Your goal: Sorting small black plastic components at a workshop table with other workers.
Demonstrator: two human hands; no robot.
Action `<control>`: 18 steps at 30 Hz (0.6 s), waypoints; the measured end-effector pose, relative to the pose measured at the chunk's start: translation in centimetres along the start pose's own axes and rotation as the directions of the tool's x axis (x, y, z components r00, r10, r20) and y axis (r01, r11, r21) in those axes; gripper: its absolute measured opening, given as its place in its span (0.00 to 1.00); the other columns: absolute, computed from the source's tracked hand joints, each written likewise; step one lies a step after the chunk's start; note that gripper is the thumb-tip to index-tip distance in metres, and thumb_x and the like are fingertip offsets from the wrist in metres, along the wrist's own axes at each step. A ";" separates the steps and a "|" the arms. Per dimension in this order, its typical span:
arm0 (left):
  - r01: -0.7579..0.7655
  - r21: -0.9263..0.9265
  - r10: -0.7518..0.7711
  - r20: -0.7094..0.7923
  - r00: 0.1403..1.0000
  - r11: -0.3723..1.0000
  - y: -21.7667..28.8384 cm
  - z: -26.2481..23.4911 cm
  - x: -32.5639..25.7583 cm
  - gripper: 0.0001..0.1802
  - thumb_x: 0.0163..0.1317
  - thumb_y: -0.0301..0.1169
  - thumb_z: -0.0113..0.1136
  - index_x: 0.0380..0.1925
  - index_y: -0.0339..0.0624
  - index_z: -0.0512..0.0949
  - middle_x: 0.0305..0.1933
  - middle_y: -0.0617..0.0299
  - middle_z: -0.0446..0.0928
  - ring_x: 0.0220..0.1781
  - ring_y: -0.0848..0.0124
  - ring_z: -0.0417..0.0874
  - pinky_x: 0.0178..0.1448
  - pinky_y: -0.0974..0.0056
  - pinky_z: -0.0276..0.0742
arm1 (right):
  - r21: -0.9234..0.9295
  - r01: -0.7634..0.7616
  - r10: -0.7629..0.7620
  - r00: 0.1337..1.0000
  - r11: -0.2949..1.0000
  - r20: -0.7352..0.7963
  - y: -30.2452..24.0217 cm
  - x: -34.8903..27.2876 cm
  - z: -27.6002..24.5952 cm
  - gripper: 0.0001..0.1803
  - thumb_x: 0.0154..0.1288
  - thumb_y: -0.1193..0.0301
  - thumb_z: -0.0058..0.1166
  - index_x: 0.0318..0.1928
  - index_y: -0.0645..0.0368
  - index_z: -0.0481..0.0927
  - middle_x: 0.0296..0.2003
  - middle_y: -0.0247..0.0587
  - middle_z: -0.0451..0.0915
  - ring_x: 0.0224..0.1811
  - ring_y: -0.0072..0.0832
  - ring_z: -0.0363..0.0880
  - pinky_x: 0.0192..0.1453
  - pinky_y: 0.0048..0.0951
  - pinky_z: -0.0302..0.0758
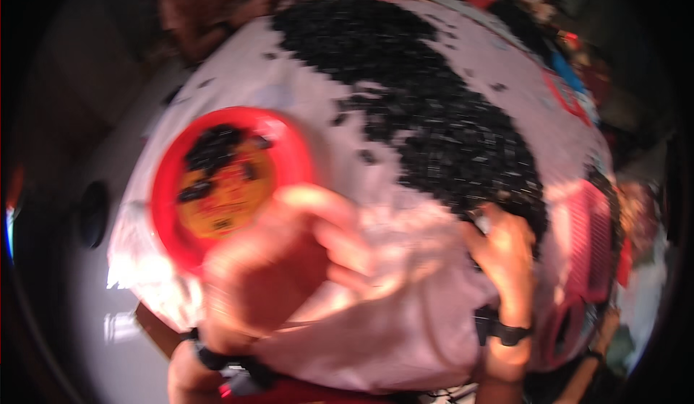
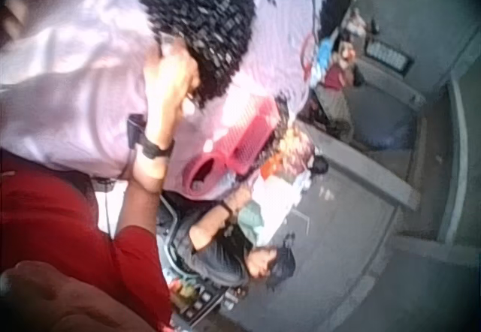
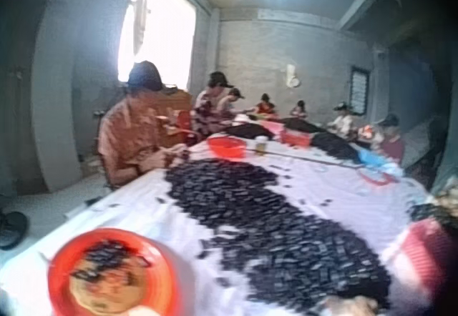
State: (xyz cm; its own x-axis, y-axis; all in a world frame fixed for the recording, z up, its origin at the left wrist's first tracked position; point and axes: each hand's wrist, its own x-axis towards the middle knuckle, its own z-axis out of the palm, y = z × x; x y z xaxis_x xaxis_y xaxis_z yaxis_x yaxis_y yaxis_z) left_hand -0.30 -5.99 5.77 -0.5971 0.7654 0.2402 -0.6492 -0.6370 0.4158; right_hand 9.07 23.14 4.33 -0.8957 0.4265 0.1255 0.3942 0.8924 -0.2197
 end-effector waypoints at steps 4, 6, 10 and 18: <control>0.115 0.588 -0.132 -0.015 0.991 0.800 2.3 3.3 -2.8 0.31 0.74 0.50 0.50 0.57 0.29 0.73 0.54 0.45 0.80 0.58 0.60 0.80 0.64 0.58 0.75 | 0.135 -0.132 0.130 0.991 0.982 0.021 0.1 -0.6 -1.8 0.15 0.58 0.63 0.62 0.39 0.62 0.82 0.24 0.50 0.80 0.26 0.41 0.82 0.35 0.40 0.75; 0.146 0.609 -0.118 -0.087 0.989 0.779 -0.5 4.0 -2.2 0.29 0.74 0.49 0.51 0.57 0.29 0.73 0.53 0.47 0.80 0.58 0.61 0.80 0.63 0.59 0.75 | 0.026 -0.082 0.082 0.997 0.996 -0.005 1.1 -0.9 -1.6 0.15 0.58 0.63 0.60 0.39 0.62 0.82 0.28 0.55 0.82 0.32 0.53 0.82 0.40 0.45 0.74; 0.208 0.598 -0.131 -0.171 0.977 0.774 -7.9 3.8 -1.7 0.27 0.73 0.46 0.52 0.56 0.30 0.74 0.53 0.49 0.80 0.57 0.63 0.80 0.62 0.60 0.74 | 0.216 -0.006 -0.011 0.997 0.976 0.076 -0.5 -0.7 -1.7 0.13 0.61 0.67 0.58 0.37 0.67 0.80 0.25 0.56 0.79 0.28 0.51 0.78 0.38 0.43 0.73; 0.320 0.547 -0.220 -0.241 0.945 0.774 -16.3 0.6 -0.4 0.22 0.73 0.41 0.55 0.54 0.32 0.75 0.52 0.55 0.79 0.56 0.67 0.79 0.60 0.62 0.74 | 0.094 0.018 -0.008 0.994 0.995 -0.112 1.2 0.0 2.4 0.16 0.60 0.65 0.60 0.46 0.61 0.81 0.34 0.55 0.82 0.38 0.51 0.79 0.46 0.45 0.73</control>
State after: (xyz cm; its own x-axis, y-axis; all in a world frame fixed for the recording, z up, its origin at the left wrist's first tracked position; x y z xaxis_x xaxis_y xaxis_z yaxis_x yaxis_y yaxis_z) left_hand 10.80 4.20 -0.62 -0.5350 0.8414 -0.0758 -0.4353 -0.1977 0.8783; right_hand 9.09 23.85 1.70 -0.8699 0.4336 0.2350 0.3569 0.8823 -0.3070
